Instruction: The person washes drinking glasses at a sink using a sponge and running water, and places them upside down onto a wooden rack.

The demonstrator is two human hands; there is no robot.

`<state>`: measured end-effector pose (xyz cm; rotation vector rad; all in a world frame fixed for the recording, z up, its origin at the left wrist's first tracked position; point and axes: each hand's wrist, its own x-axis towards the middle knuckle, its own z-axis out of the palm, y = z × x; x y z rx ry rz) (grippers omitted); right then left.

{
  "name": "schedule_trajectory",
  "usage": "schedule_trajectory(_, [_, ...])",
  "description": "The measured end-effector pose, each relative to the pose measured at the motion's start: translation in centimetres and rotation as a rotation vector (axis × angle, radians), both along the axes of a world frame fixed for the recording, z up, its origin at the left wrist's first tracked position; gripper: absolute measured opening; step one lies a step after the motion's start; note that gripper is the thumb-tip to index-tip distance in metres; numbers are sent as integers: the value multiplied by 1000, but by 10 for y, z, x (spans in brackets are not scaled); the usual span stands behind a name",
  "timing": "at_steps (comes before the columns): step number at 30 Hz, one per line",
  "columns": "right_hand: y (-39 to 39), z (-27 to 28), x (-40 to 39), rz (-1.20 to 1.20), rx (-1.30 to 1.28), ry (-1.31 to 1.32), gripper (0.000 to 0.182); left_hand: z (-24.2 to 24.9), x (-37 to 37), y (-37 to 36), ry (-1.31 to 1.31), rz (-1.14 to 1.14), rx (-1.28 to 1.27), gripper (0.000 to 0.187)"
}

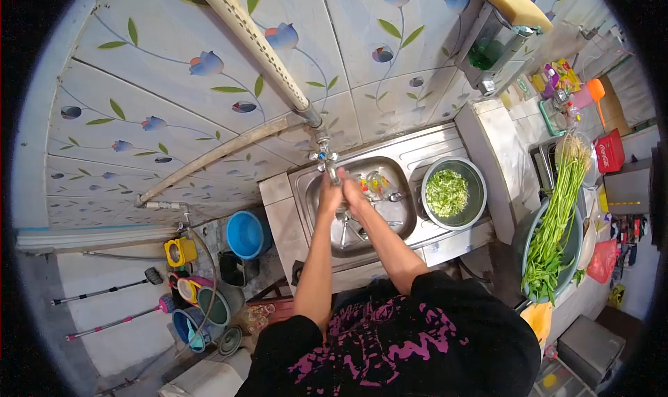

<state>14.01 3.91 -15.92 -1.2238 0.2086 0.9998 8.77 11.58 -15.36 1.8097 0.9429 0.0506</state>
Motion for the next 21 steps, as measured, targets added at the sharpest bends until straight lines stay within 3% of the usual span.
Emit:
schedule_trajectory(2, [6,-34,7,-17,116,64,57,4,-5,-23,-101,-13,356,56])
schedule_trajectory(5, [14,-63,10,-47,340,180,53,14,-7,-20,-35,66,261,50])
schedule_trajectory(7, [15,-49,-5,-165,94,-138,56,23,-11,-27,-2,108,198,47])
schedule_trajectory(8, [16,-37,-6,-222,-22,-300,57,35,-12,-26,-36,139,31,49])
schedule_trajectory(9, [14,-20,-2,-223,-19,-302,57,43,-13,-23,-70,167,-133,51])
schedule_trajectory(13, [1,24,12,-241,-73,-87,65,52,-21,-19,-160,218,-524,47])
schedule_trajectory(15, [-8,23,16,-104,270,274,69,47,-25,-18,-190,234,-643,45])
schedule_trajectory(16, [-11,23,19,-35,438,449,71,44,-22,-19,-236,249,-531,46])
schedule_trajectory(17, [-12,16,14,-35,433,450,71,37,-23,-20,-277,265,-420,47])
schedule_trajectory(19, [-4,5,-1,-45,254,230,67,28,-23,-16,-323,280,-306,48])
schedule_trajectory(21, [-8,-3,-6,-52,166,120,65,22,-27,-5,-181,56,5,49])
